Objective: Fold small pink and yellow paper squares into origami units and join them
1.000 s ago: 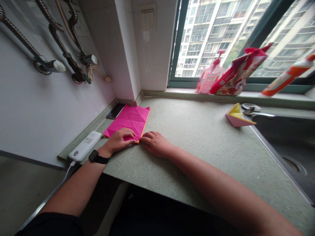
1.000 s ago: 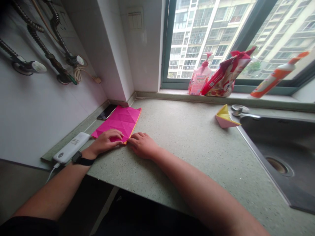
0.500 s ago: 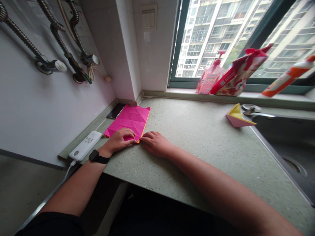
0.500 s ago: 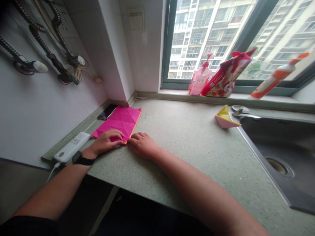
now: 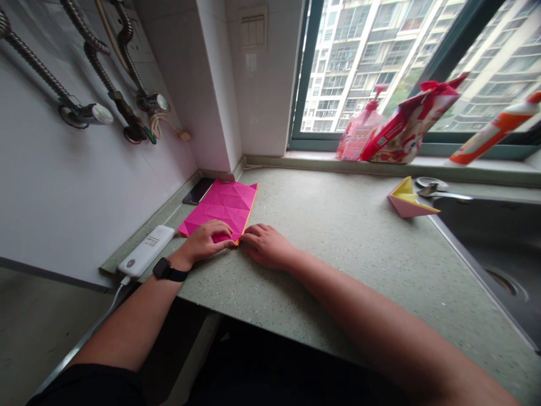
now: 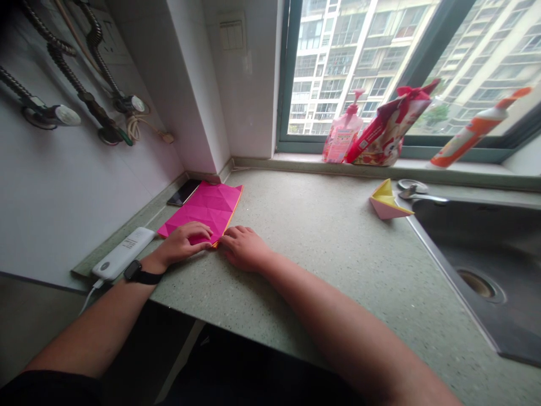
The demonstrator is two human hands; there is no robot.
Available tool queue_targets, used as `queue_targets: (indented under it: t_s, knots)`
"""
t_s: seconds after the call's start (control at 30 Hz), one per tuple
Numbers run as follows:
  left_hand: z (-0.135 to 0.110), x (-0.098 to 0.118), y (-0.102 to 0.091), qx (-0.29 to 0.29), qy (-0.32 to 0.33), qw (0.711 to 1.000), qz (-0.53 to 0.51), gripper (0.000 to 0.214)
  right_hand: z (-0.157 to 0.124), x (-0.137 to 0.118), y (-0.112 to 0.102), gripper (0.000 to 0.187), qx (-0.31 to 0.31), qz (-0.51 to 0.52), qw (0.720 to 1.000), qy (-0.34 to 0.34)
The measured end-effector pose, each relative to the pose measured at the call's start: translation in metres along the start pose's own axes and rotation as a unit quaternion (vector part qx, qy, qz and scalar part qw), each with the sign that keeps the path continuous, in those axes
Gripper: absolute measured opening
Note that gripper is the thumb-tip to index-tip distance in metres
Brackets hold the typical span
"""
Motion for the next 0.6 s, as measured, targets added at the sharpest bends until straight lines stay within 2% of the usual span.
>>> queue_targets:
  t_s: [0.13, 0.37, 0.6]
  knots:
    - [-0.0001, 0.0006, 0.0011, -0.003, -0.008, 1.000, 0.007, 0.017, 0.0039, -0.0013, 0.0007, 0.032, 0.005, -0.014, 1.000, 0.010]
    - [0.0009, 0.0044, 0.0031, -0.005, -0.027, 0.999, 0.029, 0.020, 0.0041, -0.0013, 0.0017, 0.034, 0.012, -0.010, 1.000, 0.012]
    - [0.0009, 0.0022, -0.0024, 0.072, -0.070, 0.994, 0.039, 0.025, 0.0026, 0.0011, 0.0035, 0.035, 0.017, -0.009, 1.000, -0.002]
Point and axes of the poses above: each hand's wrist, its own z-axis towards the middle knuckle, its own y-axis out of the palm, x = y × z, the point moved 4 cm from there along z, towards the middle knuckle, and after that the axes turned 4 degrees about x, right-handed, at the moved point
